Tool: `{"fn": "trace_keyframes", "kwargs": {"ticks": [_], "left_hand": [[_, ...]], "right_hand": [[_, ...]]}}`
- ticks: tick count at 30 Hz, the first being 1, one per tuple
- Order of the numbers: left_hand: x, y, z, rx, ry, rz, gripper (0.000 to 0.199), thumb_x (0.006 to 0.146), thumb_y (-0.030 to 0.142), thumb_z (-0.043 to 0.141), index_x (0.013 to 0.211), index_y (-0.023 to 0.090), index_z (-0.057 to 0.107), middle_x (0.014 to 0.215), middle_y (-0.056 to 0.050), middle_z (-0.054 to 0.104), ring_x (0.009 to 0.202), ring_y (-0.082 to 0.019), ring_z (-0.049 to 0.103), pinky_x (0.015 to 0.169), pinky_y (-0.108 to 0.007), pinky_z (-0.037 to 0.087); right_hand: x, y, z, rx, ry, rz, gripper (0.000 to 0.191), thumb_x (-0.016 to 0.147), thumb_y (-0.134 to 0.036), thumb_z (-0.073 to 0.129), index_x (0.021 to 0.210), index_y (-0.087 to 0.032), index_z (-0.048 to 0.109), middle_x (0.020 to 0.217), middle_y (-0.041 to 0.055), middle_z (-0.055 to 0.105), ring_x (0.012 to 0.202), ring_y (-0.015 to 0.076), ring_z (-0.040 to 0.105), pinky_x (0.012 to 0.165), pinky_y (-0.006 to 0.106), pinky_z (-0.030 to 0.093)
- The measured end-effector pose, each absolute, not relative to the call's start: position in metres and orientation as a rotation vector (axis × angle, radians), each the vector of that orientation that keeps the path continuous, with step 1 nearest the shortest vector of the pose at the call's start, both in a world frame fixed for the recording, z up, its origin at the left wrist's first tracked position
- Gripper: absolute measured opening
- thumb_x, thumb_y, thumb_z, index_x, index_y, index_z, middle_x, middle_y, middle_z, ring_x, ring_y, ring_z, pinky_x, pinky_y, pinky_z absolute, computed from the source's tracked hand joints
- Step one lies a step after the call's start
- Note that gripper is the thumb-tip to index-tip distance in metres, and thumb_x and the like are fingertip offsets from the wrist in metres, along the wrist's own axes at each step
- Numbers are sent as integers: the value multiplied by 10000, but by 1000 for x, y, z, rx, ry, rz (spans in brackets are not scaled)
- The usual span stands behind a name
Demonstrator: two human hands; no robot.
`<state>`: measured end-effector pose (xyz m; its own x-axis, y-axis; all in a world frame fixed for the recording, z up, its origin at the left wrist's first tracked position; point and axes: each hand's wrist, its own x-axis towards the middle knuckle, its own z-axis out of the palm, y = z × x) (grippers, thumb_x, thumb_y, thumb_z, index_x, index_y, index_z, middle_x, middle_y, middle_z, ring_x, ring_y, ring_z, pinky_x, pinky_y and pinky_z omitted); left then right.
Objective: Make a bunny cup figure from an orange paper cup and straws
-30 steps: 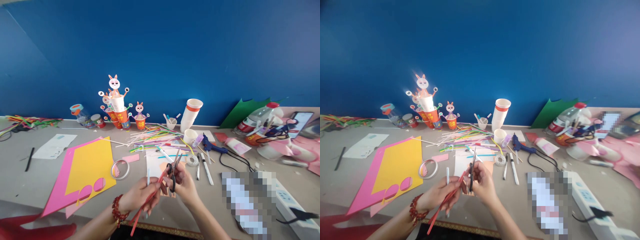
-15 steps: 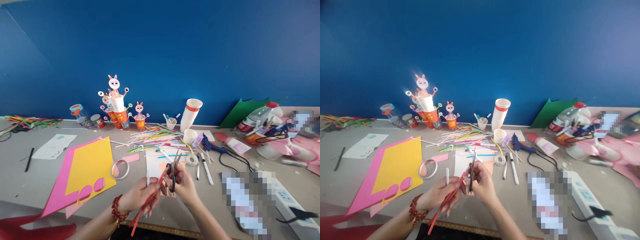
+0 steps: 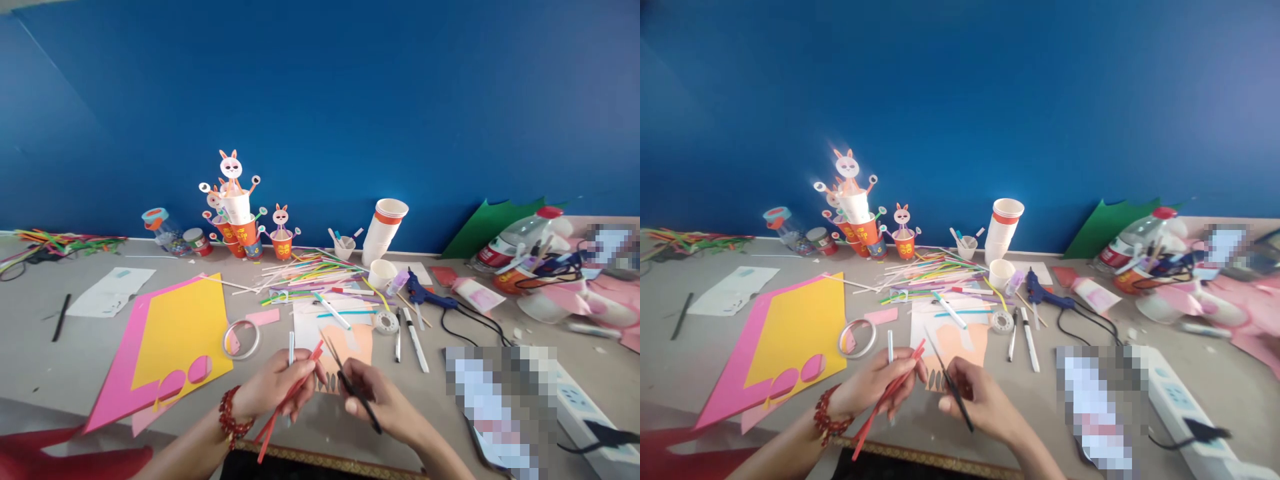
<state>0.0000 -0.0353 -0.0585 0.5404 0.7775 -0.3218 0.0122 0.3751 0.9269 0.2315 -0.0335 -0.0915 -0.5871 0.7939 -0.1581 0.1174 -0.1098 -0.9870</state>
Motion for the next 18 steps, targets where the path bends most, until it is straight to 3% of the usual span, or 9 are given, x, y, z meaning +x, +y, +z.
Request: {"fn": "trace_keyframes", "kwargs": {"ticks": [8,18], "left_hand": [[5,-33,-53,1116,913,488,348,921,445,474,894,131,621,474,50,514,289,-42,365,327,-147,339],[2,-35,-55,1130,914,480,361,928,459,462,878,135,613,468,50,515,289,-46,372,322,-148,333]], "right_hand": [[235,-35,-87,-1129,-1861,1650,565,692,-678,729,726,-199,432,652,-62,364,605,107,288,522,242,202],[233,-34,-93,-1140,-1818,1652,593,671,-674,747,666,-209,378,615,-77,324,588,102,251,507,240,182]]}}
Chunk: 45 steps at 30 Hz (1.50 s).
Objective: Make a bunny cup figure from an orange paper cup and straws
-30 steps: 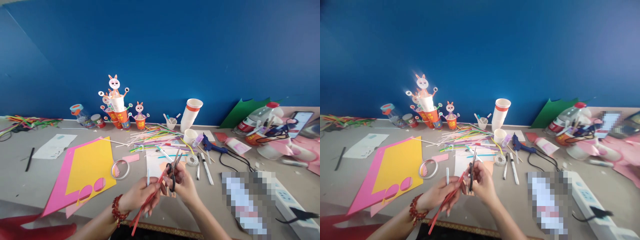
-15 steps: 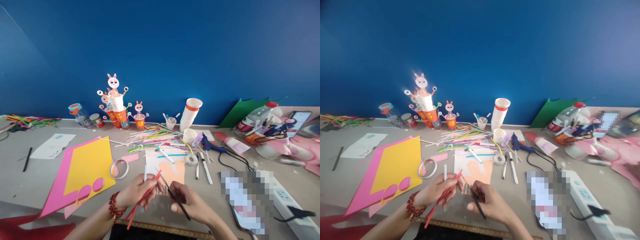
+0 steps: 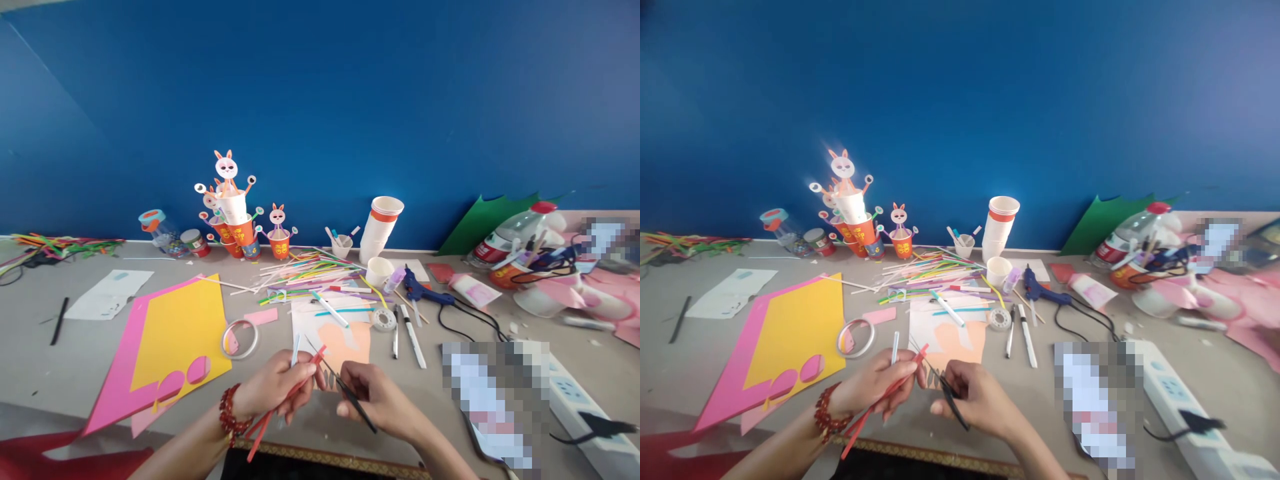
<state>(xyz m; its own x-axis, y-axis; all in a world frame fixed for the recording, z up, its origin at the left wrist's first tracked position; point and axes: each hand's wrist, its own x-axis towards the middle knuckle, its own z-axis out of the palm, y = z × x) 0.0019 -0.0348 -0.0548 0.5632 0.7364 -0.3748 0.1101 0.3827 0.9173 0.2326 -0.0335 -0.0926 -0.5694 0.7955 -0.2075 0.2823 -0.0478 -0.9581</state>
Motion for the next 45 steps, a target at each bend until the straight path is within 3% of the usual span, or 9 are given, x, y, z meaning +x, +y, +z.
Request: {"fn": "trace_keyframes", "kwargs": {"ticks": [29,33,36,40,42,45], "left_hand": [[-8,-36,-59,1062,912,496,380,929,475,458,819,142,602,442,55,503,265,-41,354,292,-138,291],[-4,-35,-61,1029,862,561,377,931,489,485,857,138,600,481,50,527,282,-38,372,338,-152,382],[0,-34,-66,979,772,634,368,944,492,484,901,141,585,538,31,572,318,-56,453,402,-194,478],[5,-30,-71,925,724,704,350,946,480,496,898,141,571,586,5,620,367,-95,546,472,-261,542],[7,-27,-71,909,744,724,348,947,475,499,902,138,570,626,-26,659,427,-123,611,493,-257,539],[12,-24,-70,905,769,726,358,946,481,504,921,131,571,713,-82,712,532,-156,677,536,-250,535]], "right_hand": [[242,-25,-100,-1249,-1862,1390,630,702,-700,685,568,-221,299,534,-86,261,531,101,226,495,243,177],[247,-26,-94,-1335,-1983,1357,478,688,-543,758,629,-217,415,564,-67,397,539,113,333,493,232,222],[253,-28,-93,-1581,-2120,1063,312,730,-431,739,676,-221,514,604,-38,501,561,144,443,508,238,257],[263,-30,-102,-1825,-2249,559,92,808,-305,642,809,-221,604,901,51,649,719,211,616,557,256,297],[269,-29,-106,-1924,-2288,516,107,779,-247,643,866,-209,593,935,64,659,723,225,638,542,257,271],[279,-26,-103,-1934,-2297,734,266,667,-203,715,897,-208,583,865,32,674,709,224,634,539,251,263]]}}
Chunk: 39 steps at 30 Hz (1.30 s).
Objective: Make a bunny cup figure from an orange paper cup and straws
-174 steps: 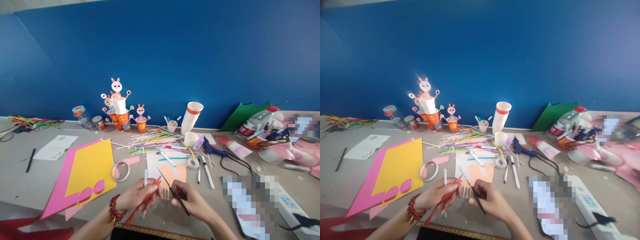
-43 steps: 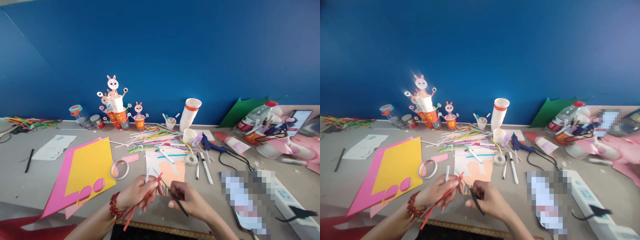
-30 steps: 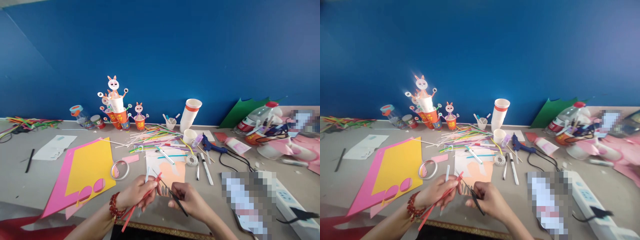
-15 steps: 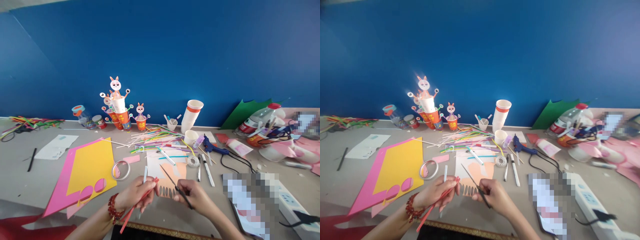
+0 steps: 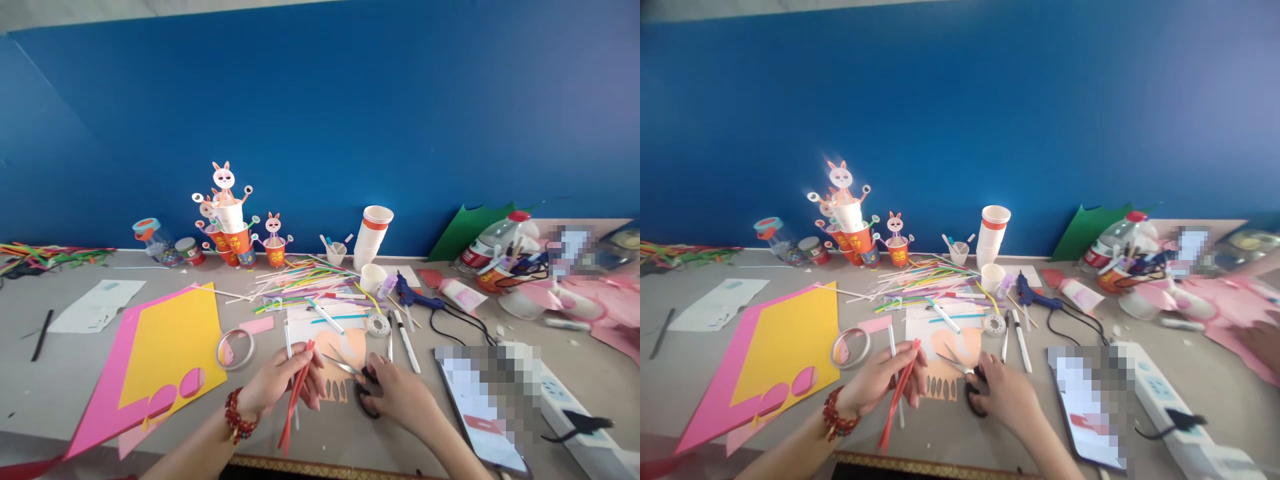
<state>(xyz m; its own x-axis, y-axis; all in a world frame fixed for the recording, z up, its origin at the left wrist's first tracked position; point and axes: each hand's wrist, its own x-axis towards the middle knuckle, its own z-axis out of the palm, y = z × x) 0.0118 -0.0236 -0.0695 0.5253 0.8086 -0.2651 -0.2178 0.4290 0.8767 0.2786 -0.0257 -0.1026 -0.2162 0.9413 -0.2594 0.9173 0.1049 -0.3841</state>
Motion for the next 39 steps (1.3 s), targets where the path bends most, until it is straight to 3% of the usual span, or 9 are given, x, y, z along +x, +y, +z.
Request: {"fn": "trace_keyframes", "kwargs": {"ticks": [2,4,7,9,16,22,28,39], "left_hand": [[15,-22,-69,905,758,724,373,935,498,516,923,130,571,719,-91,719,529,-158,674,539,-253,529],[20,-21,-71,907,739,734,384,928,510,523,922,129,571,717,-90,718,516,-156,665,532,-250,518],[27,-20,-76,923,722,769,397,925,520,525,948,128,580,753,-95,725,545,-159,670,559,-262,522],[32,-18,-79,946,722,794,408,915,529,539,992,132,591,775,-90,728,572,-171,677,583,-280,530],[30,-2,-94,964,751,776,485,884,572,560,1093,137,610,787,-74,733,604,-201,692,589,-304,520],[33,3,-104,928,778,668,478,843,556,616,1046,123,595,748,-83,741,550,-197,688,555,-312,539],[37,-8,-120,892,711,536,420,866,540,597,885,120,589,700,-117,740,557,-200,709,512,-259,538],[36,-16,-123,807,586,457,340,917,467,568,903,127,556,786,-159,758,608,-219,737,549,-271,550]], "right_hand": [[281,-21,-91,-1842,-2263,889,261,651,-234,748,872,-217,612,776,4,666,679,208,608,548,252,290],[275,-16,-75,-1655,-2172,1001,136,761,-317,698,856,-225,665,715,4,655,654,192,586,563,264,335],[246,-6,-60,-1314,-1847,1097,292,929,-429,521,957,-215,718,881,60,691,741,196,610,626,287,421],[222,1,-62,-1166,-1753,1137,295,884,-458,612,1014,-224,737,878,60,684,762,199,611,643,291,444],[182,25,-106,-1011,-1213,1386,290,664,-489,825,728,-211,771,803,37,649,776,197,603,679,299,479],[186,27,-122,-1028,-1051,1446,301,692,-469,809,710,-177,741,588,-6,617,508,118,500,502,253,413],[205,38,-123,-1043,-867,1389,293,658,-443,832,732,-176,736,651,1,642,553,122,526,509,241,425],[212,42,-124,-1001,-702,1434,263,624,-367,862,647,-182,677,623,-16,631,560,120,545,567,254,463]]}}
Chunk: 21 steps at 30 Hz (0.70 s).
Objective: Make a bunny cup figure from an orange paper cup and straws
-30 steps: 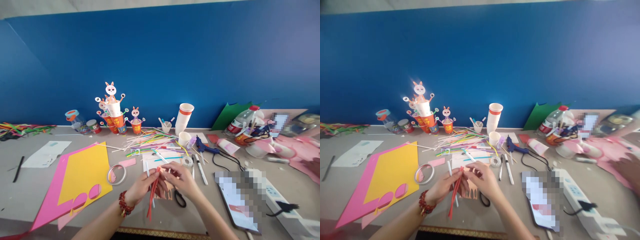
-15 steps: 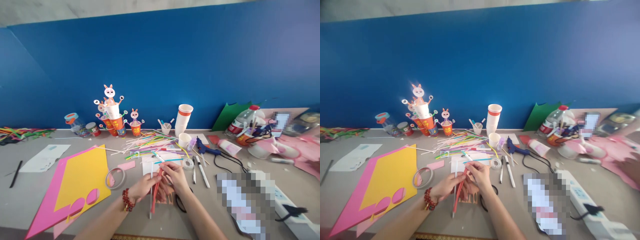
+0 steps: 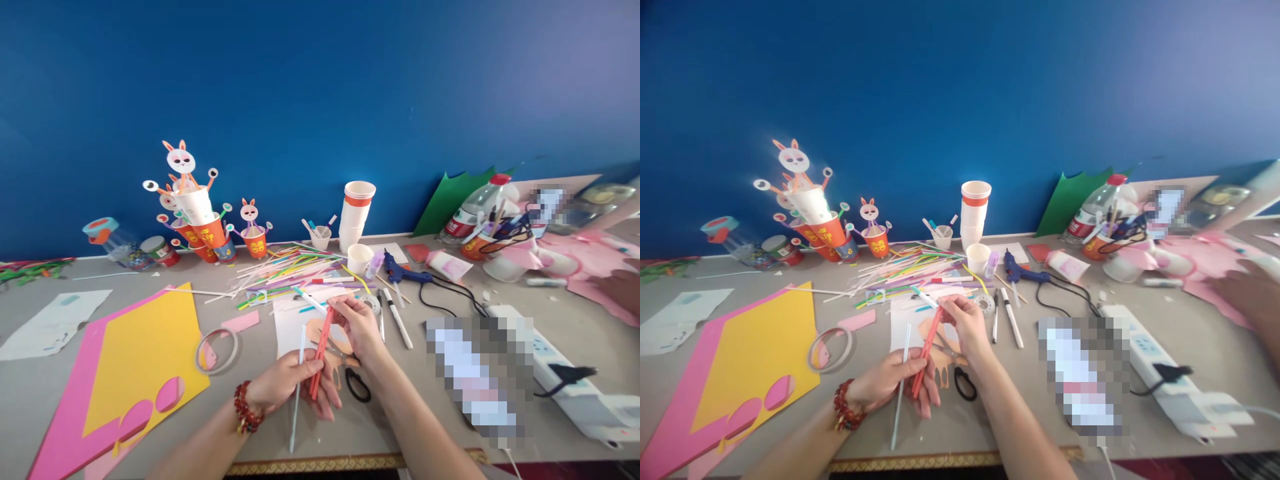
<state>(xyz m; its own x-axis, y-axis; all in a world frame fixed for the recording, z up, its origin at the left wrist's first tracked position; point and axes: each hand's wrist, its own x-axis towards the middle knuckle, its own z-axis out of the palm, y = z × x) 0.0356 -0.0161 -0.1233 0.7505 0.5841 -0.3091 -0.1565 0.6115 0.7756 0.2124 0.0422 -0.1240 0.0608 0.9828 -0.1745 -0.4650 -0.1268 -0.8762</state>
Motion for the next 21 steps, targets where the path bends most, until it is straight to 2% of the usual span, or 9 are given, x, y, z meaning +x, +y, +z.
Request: {"fn": "trace_keyframes", "kwargs": {"ticks": [14,17,21], "left_hand": [[41,-26,-130,799,576,473,333,916,476,560,878,146,532,749,-141,757,572,-217,729,518,-257,534],[42,-26,-126,781,633,525,331,910,469,568,874,140,547,778,-158,764,613,-229,738,550,-279,549],[43,-21,-116,738,750,688,329,890,461,604,908,133,595,867,-165,766,740,-262,746,626,-327,564]], "right_hand": [[211,41,-123,-979,-778,1492,311,620,-423,875,700,-173,709,629,-10,647,562,122,564,586,256,499],[210,41,-121,-981,-800,1487,322,651,-447,854,751,-172,720,664,-7,658,587,127,579,607,259,509],[209,39,-117,-1036,-957,1417,378,740,-494,777,915,-162,731,795,36,679,689,158,598,607,256,508]]}}
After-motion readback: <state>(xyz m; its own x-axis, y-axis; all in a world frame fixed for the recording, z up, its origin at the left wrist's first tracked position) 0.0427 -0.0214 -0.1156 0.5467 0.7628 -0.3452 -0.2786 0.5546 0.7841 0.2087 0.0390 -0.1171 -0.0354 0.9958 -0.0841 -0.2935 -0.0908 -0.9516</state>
